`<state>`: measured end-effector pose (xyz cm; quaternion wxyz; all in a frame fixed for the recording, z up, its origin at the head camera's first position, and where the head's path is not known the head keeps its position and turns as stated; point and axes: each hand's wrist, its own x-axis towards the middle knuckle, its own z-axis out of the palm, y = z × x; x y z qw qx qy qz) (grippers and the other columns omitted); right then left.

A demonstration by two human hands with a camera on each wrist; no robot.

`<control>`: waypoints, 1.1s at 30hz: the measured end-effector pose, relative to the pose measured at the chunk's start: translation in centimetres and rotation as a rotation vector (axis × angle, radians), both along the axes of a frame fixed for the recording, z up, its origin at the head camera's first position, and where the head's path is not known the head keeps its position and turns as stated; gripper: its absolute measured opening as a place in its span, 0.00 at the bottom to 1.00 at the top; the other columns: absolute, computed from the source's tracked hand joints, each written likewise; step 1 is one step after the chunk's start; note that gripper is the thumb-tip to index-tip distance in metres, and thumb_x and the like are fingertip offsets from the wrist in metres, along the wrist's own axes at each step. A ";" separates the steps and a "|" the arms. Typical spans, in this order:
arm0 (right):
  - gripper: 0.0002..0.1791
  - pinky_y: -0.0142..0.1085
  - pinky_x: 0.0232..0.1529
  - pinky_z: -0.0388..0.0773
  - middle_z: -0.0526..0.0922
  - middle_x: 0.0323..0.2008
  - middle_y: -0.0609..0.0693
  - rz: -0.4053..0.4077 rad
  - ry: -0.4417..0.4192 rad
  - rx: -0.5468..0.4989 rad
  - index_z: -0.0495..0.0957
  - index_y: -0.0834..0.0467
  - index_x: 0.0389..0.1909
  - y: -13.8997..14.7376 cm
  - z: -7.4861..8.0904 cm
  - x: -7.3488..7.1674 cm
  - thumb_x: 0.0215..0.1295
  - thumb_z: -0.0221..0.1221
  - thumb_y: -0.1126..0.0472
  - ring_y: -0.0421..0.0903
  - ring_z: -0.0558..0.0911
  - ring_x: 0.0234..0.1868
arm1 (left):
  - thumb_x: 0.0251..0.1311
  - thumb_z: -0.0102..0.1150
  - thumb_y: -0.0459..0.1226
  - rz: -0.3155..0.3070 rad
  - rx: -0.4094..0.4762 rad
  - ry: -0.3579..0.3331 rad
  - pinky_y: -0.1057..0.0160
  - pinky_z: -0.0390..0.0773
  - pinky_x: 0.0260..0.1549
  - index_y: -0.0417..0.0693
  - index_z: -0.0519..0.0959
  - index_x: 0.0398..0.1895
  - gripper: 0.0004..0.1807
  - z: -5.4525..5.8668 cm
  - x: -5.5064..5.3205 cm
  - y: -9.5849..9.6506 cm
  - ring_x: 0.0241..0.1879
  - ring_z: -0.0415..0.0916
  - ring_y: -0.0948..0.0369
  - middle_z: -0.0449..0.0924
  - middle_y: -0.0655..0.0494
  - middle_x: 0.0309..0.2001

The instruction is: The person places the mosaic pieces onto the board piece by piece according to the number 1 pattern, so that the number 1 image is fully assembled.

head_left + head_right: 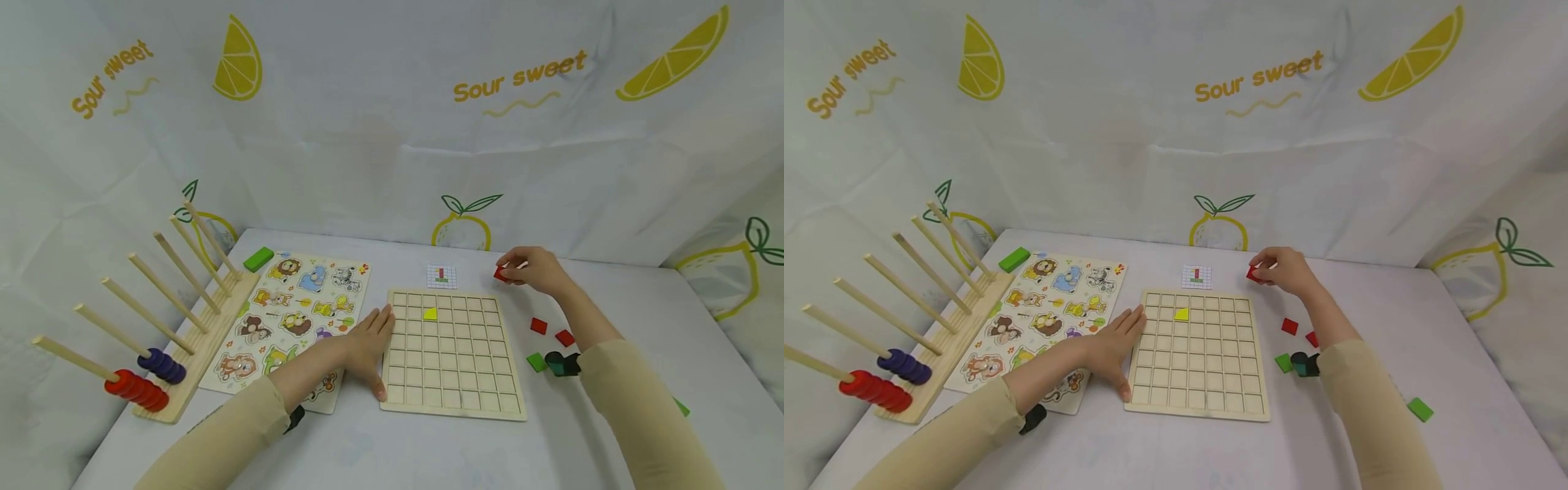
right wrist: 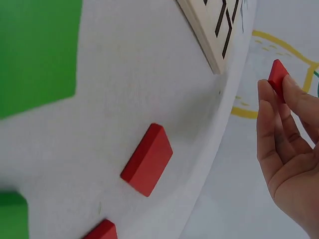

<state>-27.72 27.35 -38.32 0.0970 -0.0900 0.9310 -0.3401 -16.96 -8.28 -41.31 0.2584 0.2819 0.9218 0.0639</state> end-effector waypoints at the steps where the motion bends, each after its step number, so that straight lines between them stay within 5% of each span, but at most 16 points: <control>1: 0.13 0.40 0.44 0.87 0.82 0.40 0.60 0.012 0.000 -0.006 0.80 0.63 0.50 -0.3 0.0 0.1 0.68 0.59 0.62 0.54 0.86 0.40 | 0.35 0.77 0.62 0.000 0.000 0.001 0.52 0.41 0.81 0.39 0.35 0.79 0.79 0.0 0.0 0.0 0.81 0.26 0.46 0.23 0.43 0.81; 11: 0.11 0.38 0.41 0.87 0.82 0.39 0.58 0.155 -0.025 -0.060 0.82 0.63 0.47 -3.8 -0.2 1.0 0.66 0.62 0.64 0.42 0.83 0.35 | 0.34 0.78 0.61 0.003 0.006 0.001 0.52 0.41 0.81 0.38 0.35 0.79 0.78 0.1 0.1 0.1 0.81 0.27 0.46 0.24 0.43 0.81; 21: 0.07 0.35 0.37 0.79 0.85 0.35 0.54 0.307 -0.058 -0.019 0.85 0.58 0.42 -6.6 -0.9 2.0 0.63 0.63 0.66 0.45 0.80 0.36 | 0.34 0.78 0.61 0.007 0.018 -0.006 0.51 0.41 0.81 0.39 0.35 0.79 0.78 -0.1 -0.1 0.0 0.81 0.26 0.46 0.23 0.44 0.81; 33: 0.06 0.34 0.37 0.75 0.84 0.30 0.52 0.359 -0.047 -0.010 0.84 0.57 0.39 -8.4 -1.8 2.4 0.62 0.64 0.65 0.44 0.77 0.35 | 0.34 0.78 0.61 -0.001 0.014 0.002 0.52 0.40 0.81 0.39 0.35 0.79 0.79 -0.2 0.0 -0.1 0.81 0.26 0.46 0.24 0.43 0.81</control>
